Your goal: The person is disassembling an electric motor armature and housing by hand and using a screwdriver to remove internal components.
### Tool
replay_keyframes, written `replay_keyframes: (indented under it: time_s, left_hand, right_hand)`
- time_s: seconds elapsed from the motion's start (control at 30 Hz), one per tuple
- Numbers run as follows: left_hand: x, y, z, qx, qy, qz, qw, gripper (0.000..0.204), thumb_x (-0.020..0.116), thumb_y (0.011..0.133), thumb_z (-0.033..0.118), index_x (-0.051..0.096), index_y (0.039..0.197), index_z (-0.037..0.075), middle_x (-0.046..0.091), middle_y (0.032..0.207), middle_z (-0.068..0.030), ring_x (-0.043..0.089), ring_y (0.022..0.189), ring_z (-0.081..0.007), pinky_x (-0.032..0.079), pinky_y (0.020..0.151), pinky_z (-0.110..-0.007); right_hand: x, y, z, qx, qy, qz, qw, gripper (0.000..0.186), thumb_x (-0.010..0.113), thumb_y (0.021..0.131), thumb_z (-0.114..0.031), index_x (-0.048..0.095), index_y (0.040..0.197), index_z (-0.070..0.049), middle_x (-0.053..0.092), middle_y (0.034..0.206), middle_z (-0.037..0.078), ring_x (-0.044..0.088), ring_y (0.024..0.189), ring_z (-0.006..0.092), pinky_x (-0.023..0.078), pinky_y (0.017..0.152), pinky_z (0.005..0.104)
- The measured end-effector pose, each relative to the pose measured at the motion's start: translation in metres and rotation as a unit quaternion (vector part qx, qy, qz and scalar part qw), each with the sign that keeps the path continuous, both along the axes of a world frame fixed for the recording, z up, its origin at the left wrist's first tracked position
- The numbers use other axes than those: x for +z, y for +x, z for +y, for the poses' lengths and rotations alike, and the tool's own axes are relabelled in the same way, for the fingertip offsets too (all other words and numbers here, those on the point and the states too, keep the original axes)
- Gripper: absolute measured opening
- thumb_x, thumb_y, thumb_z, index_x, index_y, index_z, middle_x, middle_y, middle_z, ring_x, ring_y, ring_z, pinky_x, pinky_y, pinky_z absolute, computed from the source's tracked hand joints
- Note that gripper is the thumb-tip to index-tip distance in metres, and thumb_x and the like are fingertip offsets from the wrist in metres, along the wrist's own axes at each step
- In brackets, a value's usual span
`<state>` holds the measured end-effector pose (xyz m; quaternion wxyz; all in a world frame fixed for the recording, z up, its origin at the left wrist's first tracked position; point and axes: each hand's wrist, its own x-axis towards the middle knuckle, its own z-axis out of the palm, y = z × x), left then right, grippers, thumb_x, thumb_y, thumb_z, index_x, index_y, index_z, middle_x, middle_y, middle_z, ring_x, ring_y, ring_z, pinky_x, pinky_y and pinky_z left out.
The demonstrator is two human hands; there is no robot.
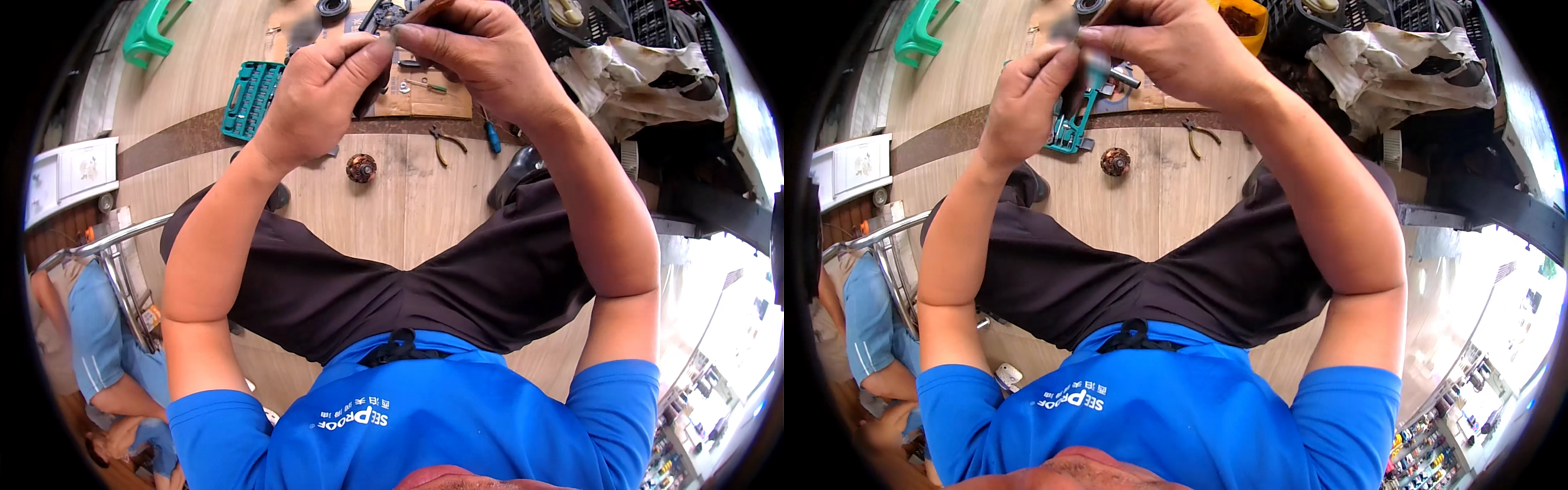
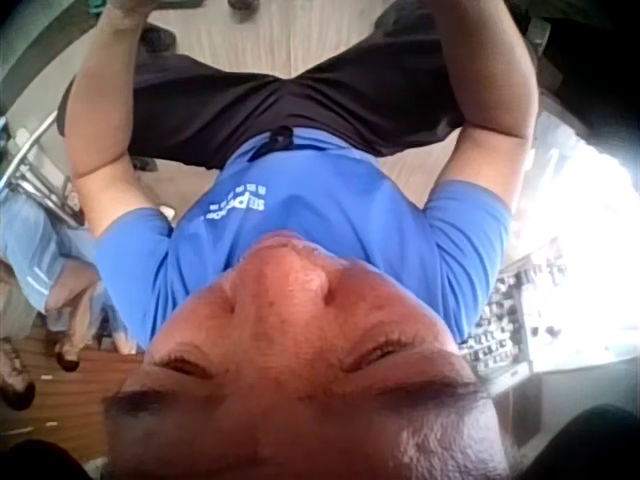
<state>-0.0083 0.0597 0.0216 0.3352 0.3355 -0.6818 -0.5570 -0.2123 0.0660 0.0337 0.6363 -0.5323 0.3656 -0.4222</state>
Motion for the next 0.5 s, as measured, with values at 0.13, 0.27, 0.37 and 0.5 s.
replay_keyframes:
  time_s: [0.13, 0.27, 0.37, 0.5]
  left_hand:
    - [0.001, 0.002, -0.002, -0.136, 0.293, 0.243, 0.915, 0.025, 0.05, 0.102, 0.024, 0.057, 0.091, 0.003, 0.052, 0.071, 0.0009, 0.047, 0.058, -0.0092, 0.038, 0.051, -0.024]
    - [-0.003, 0.004, -0.008, -0.125, 0.305, 0.192, 0.924, 0.026, 0.051, 0.102, 0.026, 0.057, 0.091, 0.003, 0.052, 0.072, 0.0008, 0.047, 0.061, -0.0083, 0.039, 0.053, -0.024]
    - [-0.008, 0.003, -0.009, -0.037, 0.13, 0.05, 0.99, 0.03, 0.057, 0.099, 0.029, 0.061, 0.092, 0.001, 0.056, 0.073, 0.0006, 0.05, 0.064, -0.0084, 0.042, 0.057, -0.024]
    - [-0.002, 0.003, -0.001, 0.053, -0.156, -0.129, 0.978, 0.029, 0.064, 0.094, 0.027, 0.065, 0.099, -0.002, 0.062, 0.075, -0.0046, 0.055, 0.068, -0.0108, 0.046, 0.063, -0.026]
  right_hand:
    - [0.0, 0.001, -0.002, 0.029, -0.01, -0.086, 0.996, 0.015, 0.062, 0.094, -0.008, 0.067, 0.105, 0.001, 0.068, 0.096, 0.002, 0.06, 0.089, 0.0084, 0.05, 0.08, 0.024]
    - [-0.006, 0.001, 0.0, -0.016, 0.009, -0.013, 1.0, 0.015, 0.063, 0.095, -0.01, 0.067, 0.104, 0.002, 0.067, 0.095, 0.002, 0.059, 0.086, 0.0072, 0.049, 0.078, 0.0227]
    - [-0.001, 0.004, 0.003, -0.064, 0.021, 0.041, 0.997, 0.017, 0.064, 0.094, -0.013, 0.068, 0.102, 0.002, 0.067, 0.091, 0.002, 0.057, 0.081, 0.0064, 0.048, 0.073, 0.0217]
    - [0.003, 0.008, 0.008, -0.09, 0.063, 0.058, 0.992, 0.018, 0.066, 0.093, -0.015, 0.069, 0.101, 0.001, 0.066, 0.087, 0.001, 0.056, 0.075, 0.0057, 0.046, 0.066, 0.0207]
